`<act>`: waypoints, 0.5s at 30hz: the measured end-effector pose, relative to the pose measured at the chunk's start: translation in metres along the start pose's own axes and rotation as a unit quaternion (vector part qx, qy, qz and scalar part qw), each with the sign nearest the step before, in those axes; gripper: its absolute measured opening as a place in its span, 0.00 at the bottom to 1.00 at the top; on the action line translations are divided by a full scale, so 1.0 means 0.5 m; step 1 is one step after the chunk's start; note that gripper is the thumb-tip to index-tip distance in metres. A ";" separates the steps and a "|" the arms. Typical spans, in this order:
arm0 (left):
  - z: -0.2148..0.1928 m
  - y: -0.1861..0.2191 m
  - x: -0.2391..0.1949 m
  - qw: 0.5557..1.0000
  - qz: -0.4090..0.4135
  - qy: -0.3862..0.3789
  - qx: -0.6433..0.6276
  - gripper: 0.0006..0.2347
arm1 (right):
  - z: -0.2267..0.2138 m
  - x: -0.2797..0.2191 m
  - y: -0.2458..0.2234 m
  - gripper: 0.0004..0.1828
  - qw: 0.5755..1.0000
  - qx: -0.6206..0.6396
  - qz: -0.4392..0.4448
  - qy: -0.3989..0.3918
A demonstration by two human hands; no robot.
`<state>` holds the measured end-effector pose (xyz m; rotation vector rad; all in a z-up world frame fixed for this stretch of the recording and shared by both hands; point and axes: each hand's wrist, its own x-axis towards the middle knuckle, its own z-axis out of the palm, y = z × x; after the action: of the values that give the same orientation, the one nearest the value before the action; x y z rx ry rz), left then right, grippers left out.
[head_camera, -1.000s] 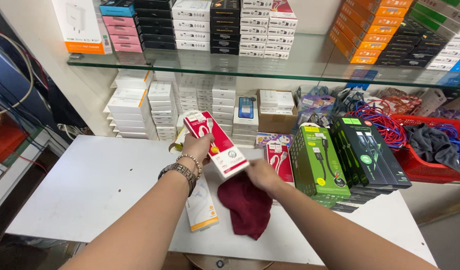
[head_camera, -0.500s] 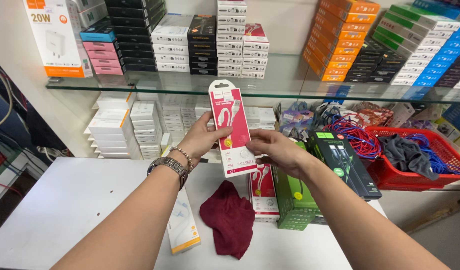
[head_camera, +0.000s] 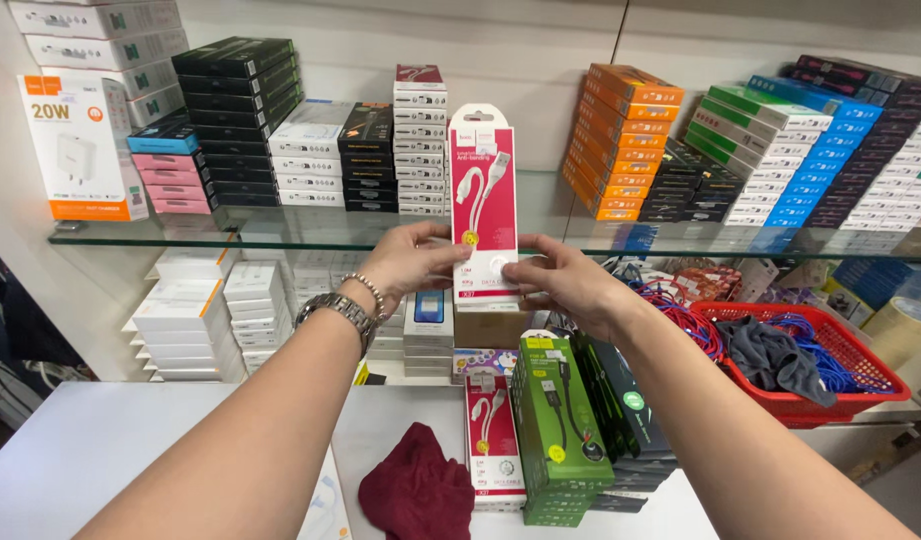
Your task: The person wipes the surfaces of small product boxes with a maroon cloth and places them on a glass shelf. The person handles red, white, and green boxes one at a time, wiping each before stacking them on the shelf.
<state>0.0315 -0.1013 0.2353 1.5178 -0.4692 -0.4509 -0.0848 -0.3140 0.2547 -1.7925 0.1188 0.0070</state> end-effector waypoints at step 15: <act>0.015 0.077 0.258 0.870 0.216 0.379 0.228 0.10 | -0.057 0.406 -0.132 0.25 0.989 0.050 -0.040 0.135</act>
<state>0.1345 -0.1788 0.2753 1.8250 -0.2735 0.6494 0.1207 -0.3428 0.3111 -1.6892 0.2364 -0.2962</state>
